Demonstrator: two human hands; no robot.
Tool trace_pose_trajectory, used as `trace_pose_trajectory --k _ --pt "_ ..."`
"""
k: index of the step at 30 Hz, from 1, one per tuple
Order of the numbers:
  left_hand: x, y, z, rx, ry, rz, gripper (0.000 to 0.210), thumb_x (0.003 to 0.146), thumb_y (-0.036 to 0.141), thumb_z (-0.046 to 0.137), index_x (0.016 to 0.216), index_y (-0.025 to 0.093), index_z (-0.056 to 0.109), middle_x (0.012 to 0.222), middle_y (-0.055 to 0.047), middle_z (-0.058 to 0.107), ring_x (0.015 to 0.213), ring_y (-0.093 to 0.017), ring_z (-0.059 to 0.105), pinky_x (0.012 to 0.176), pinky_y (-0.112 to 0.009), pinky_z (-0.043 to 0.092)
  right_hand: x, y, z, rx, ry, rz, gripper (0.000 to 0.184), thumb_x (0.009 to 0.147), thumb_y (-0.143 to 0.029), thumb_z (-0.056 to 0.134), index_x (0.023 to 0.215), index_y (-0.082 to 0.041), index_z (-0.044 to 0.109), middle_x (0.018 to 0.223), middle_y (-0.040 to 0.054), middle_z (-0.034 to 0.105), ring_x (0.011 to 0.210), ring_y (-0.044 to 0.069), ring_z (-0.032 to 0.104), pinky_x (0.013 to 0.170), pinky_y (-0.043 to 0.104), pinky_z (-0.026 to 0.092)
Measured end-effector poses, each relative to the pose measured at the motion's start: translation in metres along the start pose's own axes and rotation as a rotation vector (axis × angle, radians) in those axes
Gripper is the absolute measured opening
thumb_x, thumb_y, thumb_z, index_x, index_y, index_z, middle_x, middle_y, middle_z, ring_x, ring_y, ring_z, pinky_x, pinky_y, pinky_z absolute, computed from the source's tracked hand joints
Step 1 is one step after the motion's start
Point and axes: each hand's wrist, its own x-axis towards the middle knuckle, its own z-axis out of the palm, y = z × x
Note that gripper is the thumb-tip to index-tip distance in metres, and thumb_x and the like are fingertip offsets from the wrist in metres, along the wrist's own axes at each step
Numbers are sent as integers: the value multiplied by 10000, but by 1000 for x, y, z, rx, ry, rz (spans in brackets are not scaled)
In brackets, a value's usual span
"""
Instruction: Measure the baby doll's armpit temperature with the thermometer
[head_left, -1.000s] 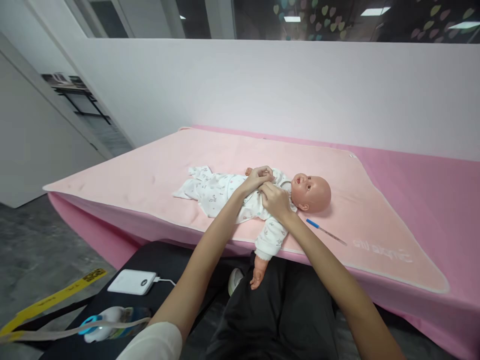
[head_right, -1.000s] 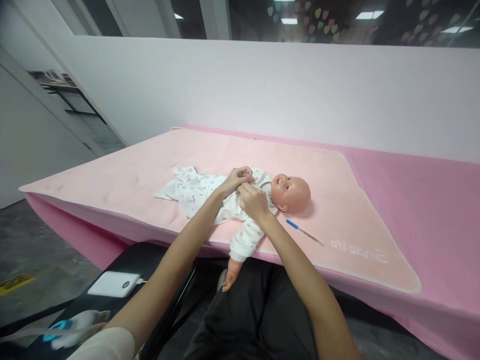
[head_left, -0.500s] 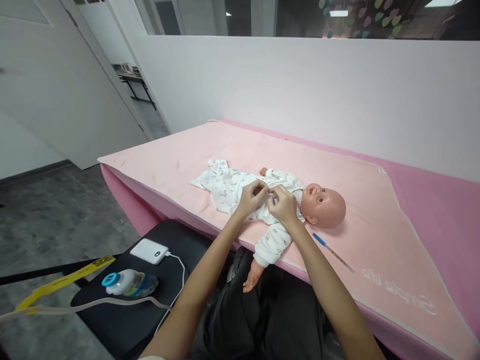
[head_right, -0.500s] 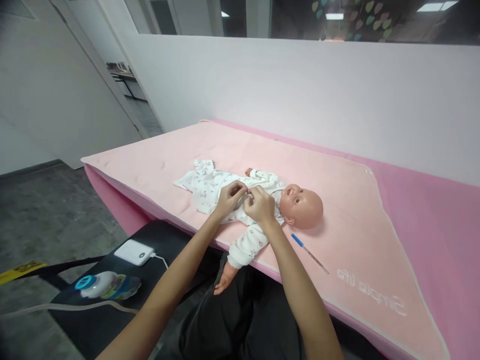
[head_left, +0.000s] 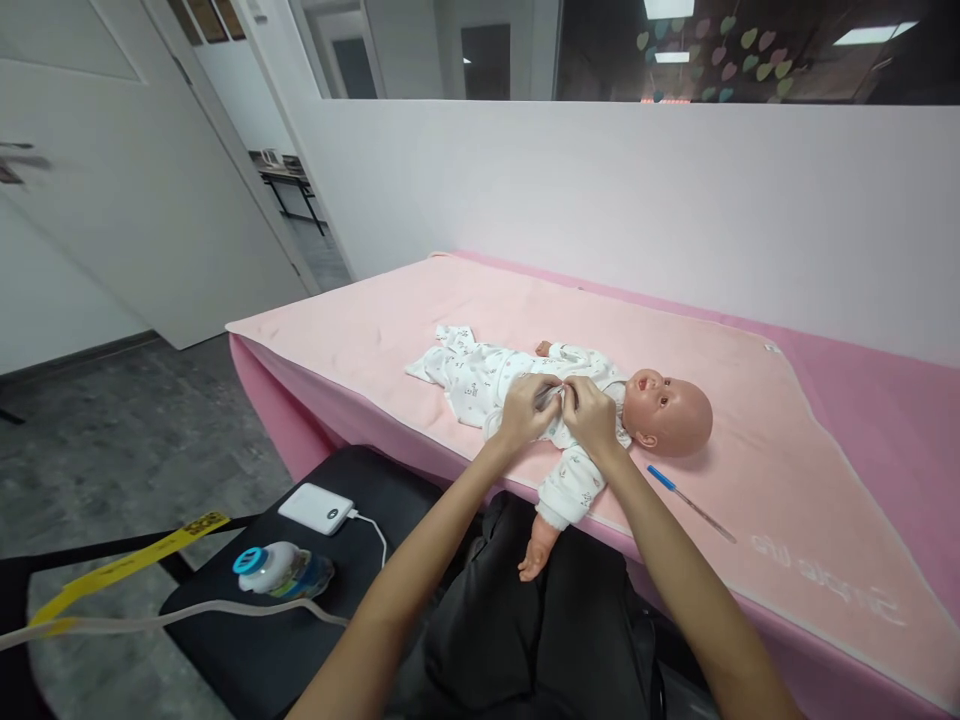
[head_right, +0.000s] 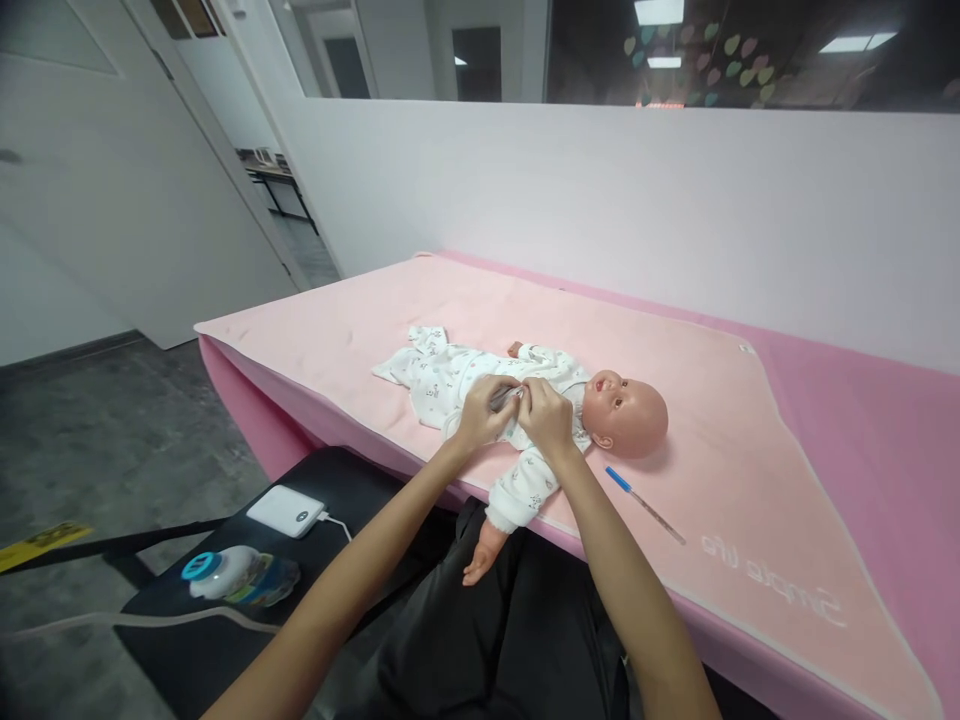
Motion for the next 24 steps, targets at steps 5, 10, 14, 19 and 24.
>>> trace_pose_trajectory --k 5,10,14,19,24 --pt "-1 1 0 -18 10 -4 119 768 201 518 865 196 586 857 -32 639 831 -172 563 792 -317 422 -2 -2 -2 14 35 -7 218 861 -183 386 838 -170 602 760 46 652 658 140 577 583 235 372" --pt "-1 3 -1 33 -2 -7 71 775 224 519 805 191 574 803 -31 622 796 -173 539 785 -324 403 -5 -1 -3 37 92 -37 225 871 -188 383 848 -168 607 768 53 658 674 138 591 612 236 404" --pt "-2 4 -2 64 -9 15 56 780 226 515 782 188 556 799 -29 611 797 -170 529 781 -316 392 -7 -1 -2 32 111 -45 218 851 -178 403 823 -171 620 743 45 659 661 137 590 609 234 409" --pt "-3 5 -1 135 -28 67 44 764 219 528 787 184 540 805 -28 603 803 -175 519 794 -324 377 -7 -3 -4 85 123 20 204 814 -158 430 786 -179 631 721 29 648 639 130 575 602 232 414" --pt "-3 6 0 180 -36 98 125 770 208 530 886 187 571 928 -40 616 889 -182 527 839 -326 366 -8 -2 -4 166 122 55 200 794 -155 438 788 -190 634 759 24 651 680 132 585 629 237 432"
